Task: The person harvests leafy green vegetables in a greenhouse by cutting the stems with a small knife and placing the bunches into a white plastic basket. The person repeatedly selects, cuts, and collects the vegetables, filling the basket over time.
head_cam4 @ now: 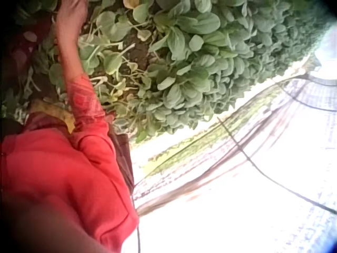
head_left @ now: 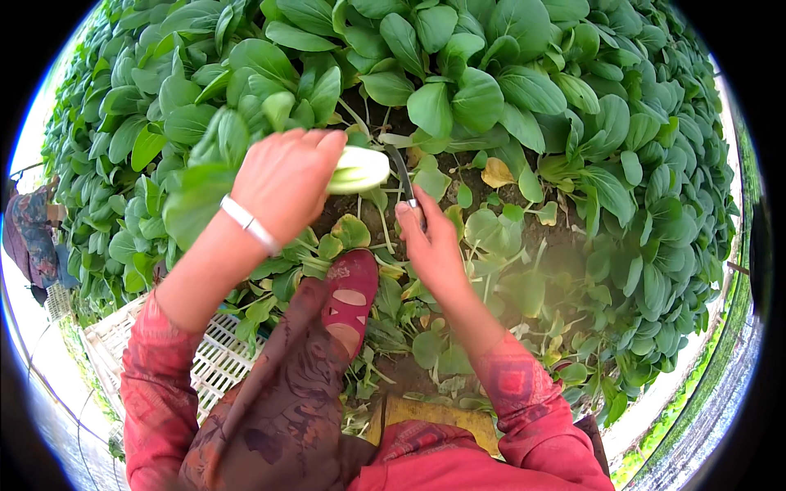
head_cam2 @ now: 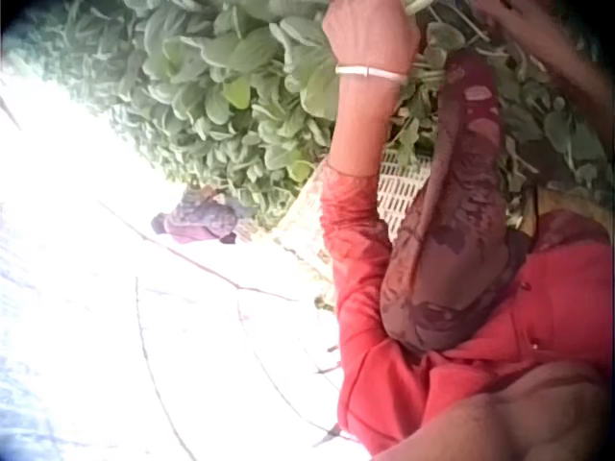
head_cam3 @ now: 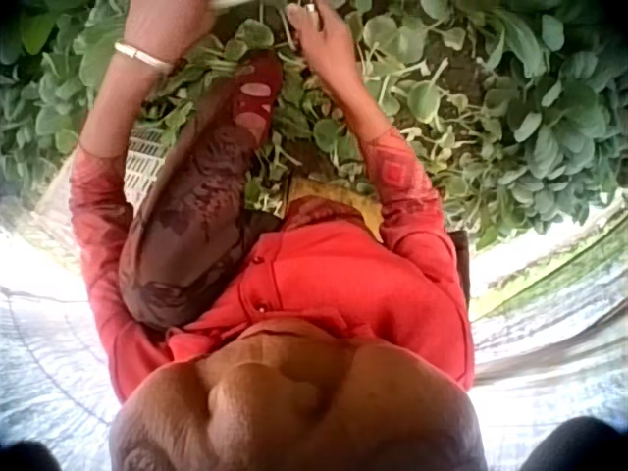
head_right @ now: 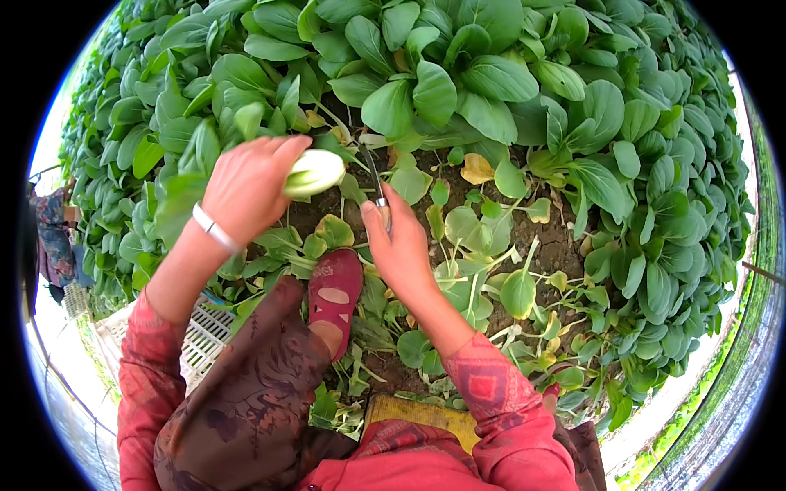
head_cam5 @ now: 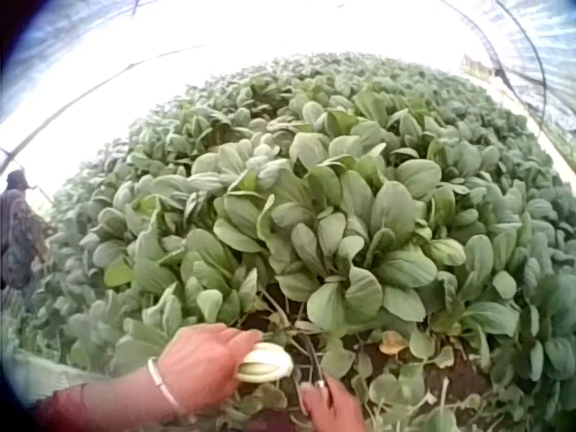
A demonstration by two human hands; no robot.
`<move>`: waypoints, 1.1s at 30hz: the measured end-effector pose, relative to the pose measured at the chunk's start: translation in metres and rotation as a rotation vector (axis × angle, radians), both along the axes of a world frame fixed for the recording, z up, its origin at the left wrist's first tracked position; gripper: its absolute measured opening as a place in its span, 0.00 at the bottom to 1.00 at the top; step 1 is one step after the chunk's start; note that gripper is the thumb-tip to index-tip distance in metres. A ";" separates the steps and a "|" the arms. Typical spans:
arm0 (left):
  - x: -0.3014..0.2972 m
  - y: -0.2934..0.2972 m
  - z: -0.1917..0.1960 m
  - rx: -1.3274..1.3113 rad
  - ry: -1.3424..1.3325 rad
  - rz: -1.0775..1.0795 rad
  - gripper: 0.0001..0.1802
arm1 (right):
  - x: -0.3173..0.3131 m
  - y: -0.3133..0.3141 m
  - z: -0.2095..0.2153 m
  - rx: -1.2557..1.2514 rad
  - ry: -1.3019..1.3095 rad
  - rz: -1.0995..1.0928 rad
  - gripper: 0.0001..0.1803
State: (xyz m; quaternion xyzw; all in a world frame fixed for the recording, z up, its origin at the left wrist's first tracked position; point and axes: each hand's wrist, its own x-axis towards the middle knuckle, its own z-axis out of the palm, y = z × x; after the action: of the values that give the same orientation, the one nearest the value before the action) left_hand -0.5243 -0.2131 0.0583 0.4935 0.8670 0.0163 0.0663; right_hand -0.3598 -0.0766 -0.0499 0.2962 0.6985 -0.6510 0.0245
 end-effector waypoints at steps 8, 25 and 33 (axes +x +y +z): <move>-0.069 -0.022 -0.071 -0.491 0.226 0.088 0.03 | -0.079 -0.038 -0.052 0.212 0.235 0.122 0.25; -0.067 -0.088 -0.096 -0.117 0.093 0.332 0.15 | -0.136 -0.073 -0.097 0.271 0.066 0.173 0.24; -0.051 -0.092 -0.085 -0.068 0.081 0.370 0.17 | -0.105 -0.053 -0.074 0.332 0.040 0.218 0.23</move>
State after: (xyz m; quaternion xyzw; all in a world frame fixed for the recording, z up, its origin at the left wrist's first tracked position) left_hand -0.5750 -0.3048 -0.0266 0.3235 0.9450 -0.0209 0.0437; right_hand -0.4647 -0.1298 -0.1242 0.2058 0.8244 -0.5263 0.0318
